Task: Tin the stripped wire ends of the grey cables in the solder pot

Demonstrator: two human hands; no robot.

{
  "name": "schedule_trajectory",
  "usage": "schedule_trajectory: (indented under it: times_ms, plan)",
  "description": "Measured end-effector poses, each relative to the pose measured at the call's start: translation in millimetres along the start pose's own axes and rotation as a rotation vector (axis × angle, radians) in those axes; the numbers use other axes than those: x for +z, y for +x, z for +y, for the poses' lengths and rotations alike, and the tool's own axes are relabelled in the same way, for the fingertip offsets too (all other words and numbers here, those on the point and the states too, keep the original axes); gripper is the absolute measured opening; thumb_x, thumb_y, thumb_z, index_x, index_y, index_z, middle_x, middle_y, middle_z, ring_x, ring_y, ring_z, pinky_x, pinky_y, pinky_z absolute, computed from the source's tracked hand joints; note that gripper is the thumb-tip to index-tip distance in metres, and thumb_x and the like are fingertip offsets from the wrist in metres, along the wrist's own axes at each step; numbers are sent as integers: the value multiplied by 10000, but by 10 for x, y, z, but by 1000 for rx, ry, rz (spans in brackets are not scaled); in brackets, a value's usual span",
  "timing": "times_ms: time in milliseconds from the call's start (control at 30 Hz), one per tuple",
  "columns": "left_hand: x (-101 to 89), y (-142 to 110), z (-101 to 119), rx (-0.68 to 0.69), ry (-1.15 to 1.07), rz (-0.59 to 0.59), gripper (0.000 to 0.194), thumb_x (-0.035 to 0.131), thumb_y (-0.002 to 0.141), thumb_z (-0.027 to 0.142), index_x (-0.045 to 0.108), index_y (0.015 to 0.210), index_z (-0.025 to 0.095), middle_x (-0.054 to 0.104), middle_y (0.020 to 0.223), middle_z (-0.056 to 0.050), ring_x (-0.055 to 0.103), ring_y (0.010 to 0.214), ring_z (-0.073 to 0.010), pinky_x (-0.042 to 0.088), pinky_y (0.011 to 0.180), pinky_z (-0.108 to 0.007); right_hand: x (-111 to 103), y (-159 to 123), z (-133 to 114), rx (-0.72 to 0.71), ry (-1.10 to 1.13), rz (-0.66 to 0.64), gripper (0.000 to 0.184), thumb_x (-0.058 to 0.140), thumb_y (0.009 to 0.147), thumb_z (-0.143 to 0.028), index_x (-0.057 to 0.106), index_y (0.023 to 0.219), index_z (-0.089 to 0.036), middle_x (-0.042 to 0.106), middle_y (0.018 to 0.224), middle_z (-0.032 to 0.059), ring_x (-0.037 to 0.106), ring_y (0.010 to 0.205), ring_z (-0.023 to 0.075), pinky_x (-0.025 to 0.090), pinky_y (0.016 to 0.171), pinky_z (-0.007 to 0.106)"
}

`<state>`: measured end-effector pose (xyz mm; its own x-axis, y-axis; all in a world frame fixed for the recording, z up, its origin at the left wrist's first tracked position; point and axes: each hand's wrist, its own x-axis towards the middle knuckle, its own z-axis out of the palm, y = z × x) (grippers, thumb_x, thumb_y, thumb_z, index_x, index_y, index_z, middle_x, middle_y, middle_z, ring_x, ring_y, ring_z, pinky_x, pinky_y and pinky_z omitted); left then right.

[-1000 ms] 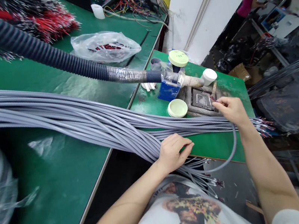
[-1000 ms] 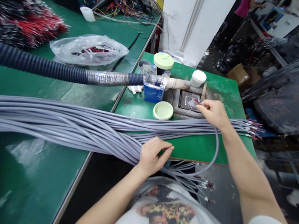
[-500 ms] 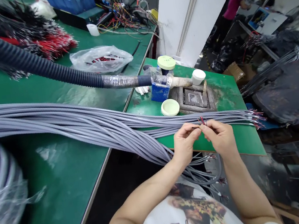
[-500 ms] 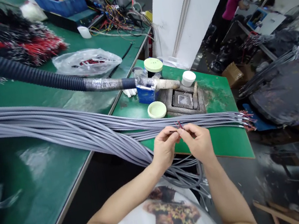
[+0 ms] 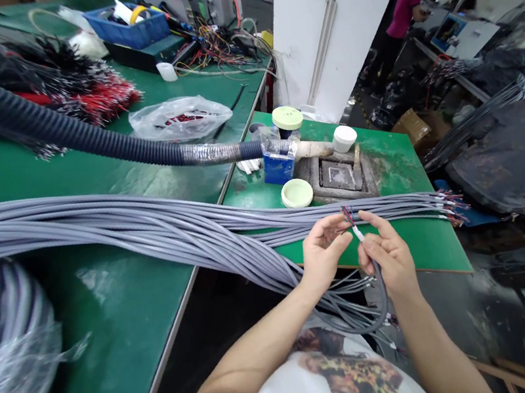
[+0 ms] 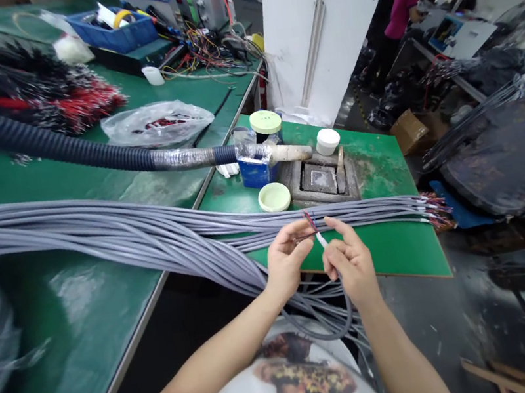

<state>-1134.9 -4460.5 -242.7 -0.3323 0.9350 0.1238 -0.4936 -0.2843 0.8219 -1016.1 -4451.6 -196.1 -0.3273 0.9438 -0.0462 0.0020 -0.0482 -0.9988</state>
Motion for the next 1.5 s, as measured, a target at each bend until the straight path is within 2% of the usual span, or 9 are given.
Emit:
schedule_trajectory:
  times_ms: [133, 333, 467, 567, 667, 767, 933, 1267, 1500]
  plan:
    - [10, -52, 8, -361, -248, -215, 351, 684, 772, 426, 697, 973, 139, 634, 642, -13, 579, 558, -126, 483, 616, -284, -105, -10, 6, 38, -101, -69, 467, 603, 845, -346, 487, 1290, -265, 576, 580, -42, 466, 450, 98, 382, 441, 215]
    - [-13, -118, 168, -448, -108, -393, 301, 771, 681, 397, 739, 770, 111, 676, 747, -61, 602, 716, -152, 474, 748, -285, -440, 203, -278, -123, -393, -185, 212, 697, 744, -337, 738, 901, -201, 598, 707, 11, 562, 669, 144, 462, 647, 279]
    - [8, -172, 199, -525, -89, -513, 322, 764, 679, 421, 736, 763, 111, 693, 738, -71, 602, 689, -154, 465, 735, -283, -353, 298, -346, -64, -277, -336, 134, 714, 723, -315, 745, 747, -187, 594, 662, 15, 542, 616, 132, 438, 592, 270]
    - [-20, -211, 216, -547, -87, -524, 321, 769, 674, 415, 740, 793, 118, 687, 713, -65, 599, 656, -146, 464, 703, -273, -260, 366, -254, -69, -60, -235, 130, 713, 712, -287, 709, 630, -185, 561, 577, 7, 508, 568, 124, 397, 538, 262]
    - [-100, -257, 214, -559, -95, -562, 306, 773, 672, 405, 739, 761, 114, 673, 691, -67, 588, 627, -137, 454, 659, -259, -311, 456, -181, -143, 207, 8, 190, 691, 706, -296, 639, 550, -200, 459, 495, -32, 385, 467, 84, 339, 481, 243]
    - [-199, -282, 184, -575, -118, -465, 334, 770, 669, 435, 729, 739, 112, 659, 647, -63, 587, 617, -146, 454, 662, -277, -416, 476, -175, -154, 170, 52, 161, 685, 712, -290, 650, 583, -201, 456, 498, -41, 365, 463, 77, 352, 498, 245]
    - [-239, -254, 140, -590, -150, -442, 362, 782, 648, 445, 717, 734, 99, 659, 639, -64, 598, 624, -161, 464, 668, -301, -276, 326, -195, 66, -131, -391, 163, 744, 683, -303, 737, 769, -164, 614, 659, 5, 527, 604, 113, 421, 584, 248]
    - [-272, -276, 169, -617, -308, -233, 337, 844, 585, 368, 661, 730, 124, 660, 581, -26, 592, 507, -119, 466, 549, -248, -32, 267, 17, -77, 23, -128, 245, 756, 691, -316, 645, 520, -180, 542, 544, -14, 551, 609, 135, 426, 602, 266]
    - [-396, -264, 158, -639, -357, -178, 348, 838, 602, 376, 654, 764, 128, 643, 607, -2, 592, 526, -100, 486, 571, -246, -58, 195, 151, -91, -18, -69, 120, 743, 707, -319, 744, 691, -200, 587, 586, -8, 486, 547, 109, 398, 540, 254]
